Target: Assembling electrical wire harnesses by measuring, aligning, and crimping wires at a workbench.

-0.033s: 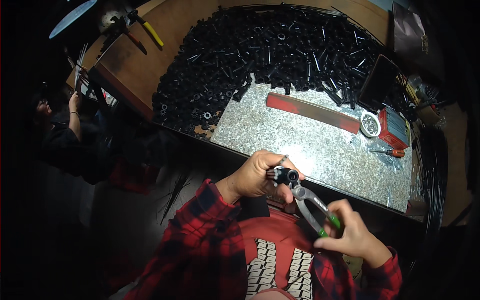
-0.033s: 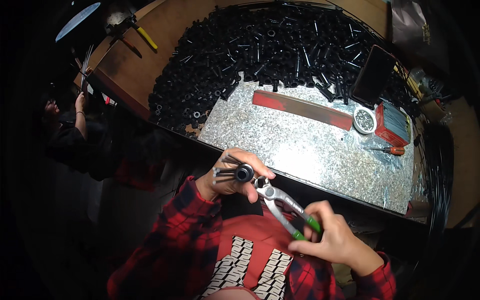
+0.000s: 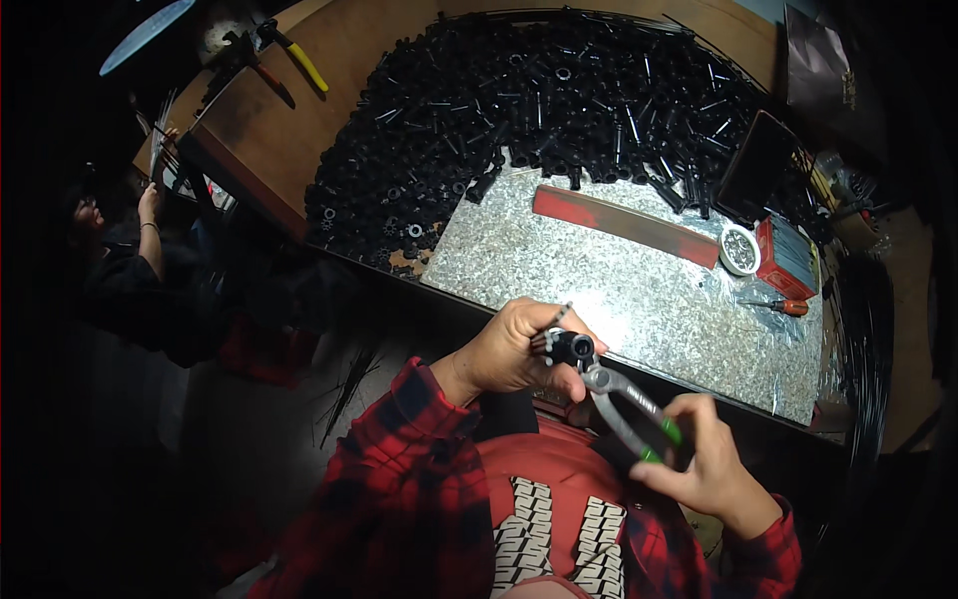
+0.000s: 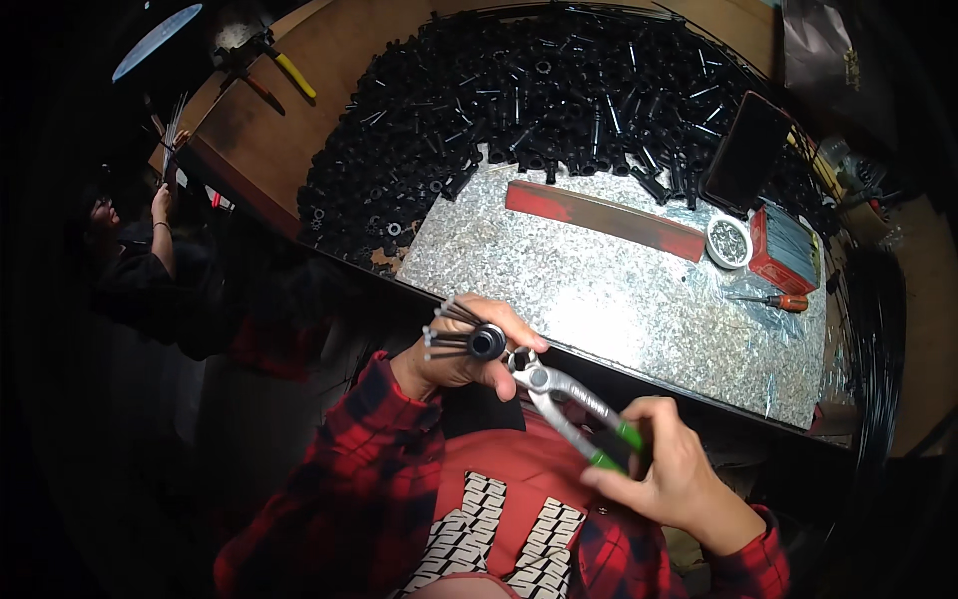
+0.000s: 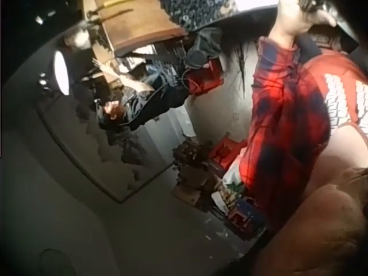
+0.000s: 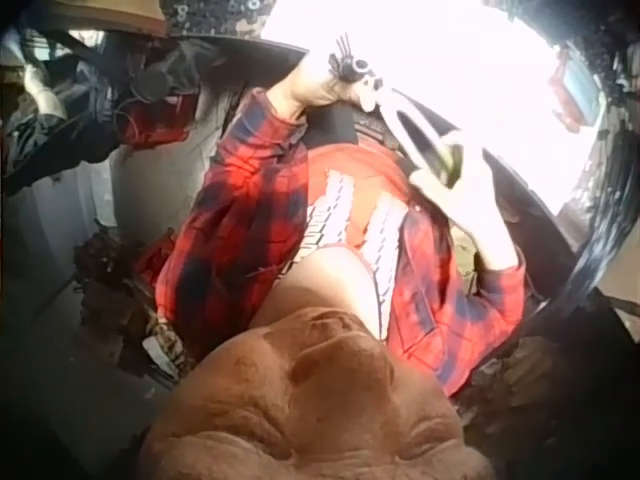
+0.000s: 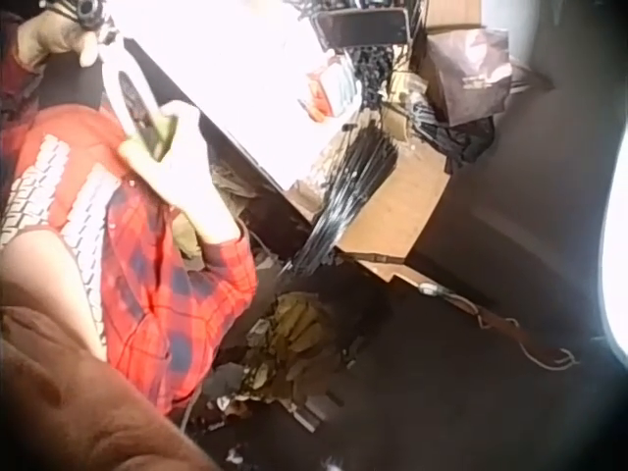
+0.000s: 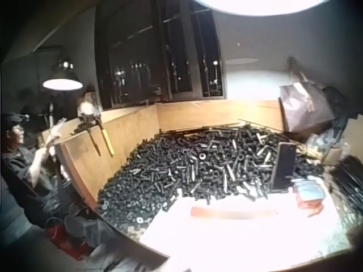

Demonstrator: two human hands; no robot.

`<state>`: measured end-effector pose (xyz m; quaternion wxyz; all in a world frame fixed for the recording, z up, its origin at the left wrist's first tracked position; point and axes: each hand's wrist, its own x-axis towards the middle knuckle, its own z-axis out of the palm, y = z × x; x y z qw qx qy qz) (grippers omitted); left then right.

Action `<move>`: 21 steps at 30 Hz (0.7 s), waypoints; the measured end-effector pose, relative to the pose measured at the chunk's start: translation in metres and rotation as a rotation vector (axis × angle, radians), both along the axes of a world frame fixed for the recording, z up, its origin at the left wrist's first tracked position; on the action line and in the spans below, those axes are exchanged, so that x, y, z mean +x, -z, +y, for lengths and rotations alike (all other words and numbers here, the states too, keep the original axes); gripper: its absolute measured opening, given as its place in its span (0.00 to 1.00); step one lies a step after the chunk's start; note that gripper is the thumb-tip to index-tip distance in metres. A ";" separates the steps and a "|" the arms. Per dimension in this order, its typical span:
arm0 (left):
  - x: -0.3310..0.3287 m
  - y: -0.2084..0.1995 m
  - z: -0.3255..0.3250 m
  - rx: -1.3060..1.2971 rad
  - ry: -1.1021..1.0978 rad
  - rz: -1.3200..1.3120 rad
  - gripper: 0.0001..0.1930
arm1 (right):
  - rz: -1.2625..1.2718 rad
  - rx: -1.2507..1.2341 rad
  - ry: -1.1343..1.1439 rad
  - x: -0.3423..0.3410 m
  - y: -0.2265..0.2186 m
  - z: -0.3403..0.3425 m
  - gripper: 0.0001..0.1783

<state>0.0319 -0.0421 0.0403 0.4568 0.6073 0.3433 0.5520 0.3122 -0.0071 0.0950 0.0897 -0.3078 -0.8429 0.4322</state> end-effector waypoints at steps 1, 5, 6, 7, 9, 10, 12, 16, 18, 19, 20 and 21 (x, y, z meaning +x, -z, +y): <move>0.002 0.004 0.001 0.010 -0.026 -0.039 0.23 | 0.067 0.323 -0.006 0.000 0.005 0.003 0.27; 0.004 -0.007 0.000 -0.213 0.023 -0.239 0.30 | 0.127 0.327 -0.067 0.004 0.011 0.009 0.15; 0.003 -0.008 0.000 -0.206 0.015 -0.241 0.30 | 0.075 -0.091 -0.127 0.007 0.010 0.005 0.15; 0.001 -0.010 -0.001 -0.203 0.076 -0.206 0.30 | 0.088 -0.742 0.022 0.008 0.011 0.001 0.19; 0.000 -0.010 -0.002 -0.195 0.134 -0.175 0.30 | 0.062 -1.171 0.024 0.018 0.022 0.008 0.12; 0.001 -0.008 -0.001 -0.176 0.141 -0.150 0.29 | 0.023 -1.203 0.002 0.019 0.022 0.009 0.09; 0.002 -0.005 0.001 -0.141 0.144 -0.097 0.27 | -0.043 -0.985 -0.020 0.013 0.009 0.012 0.10; -0.004 -0.002 0.003 -0.030 0.027 0.060 0.23 | 0.114 0.237 0.047 0.008 0.009 0.004 0.27; -0.003 -0.004 0.000 -0.193 -0.021 -0.054 0.29 | 0.141 0.639 0.014 0.002 0.006 0.009 0.21; -0.005 -0.004 0.000 -0.162 0.021 -0.021 0.26 | 0.135 0.527 -0.033 0.005 0.008 0.012 0.17; -0.006 -0.004 0.000 -0.131 0.063 0.012 0.25 | 0.128 0.414 -0.079 0.010 0.010 0.016 0.13; -0.004 -0.005 0.004 -0.024 0.063 0.026 0.24 | 0.074 -0.149 -0.010 0.015 0.009 0.017 0.11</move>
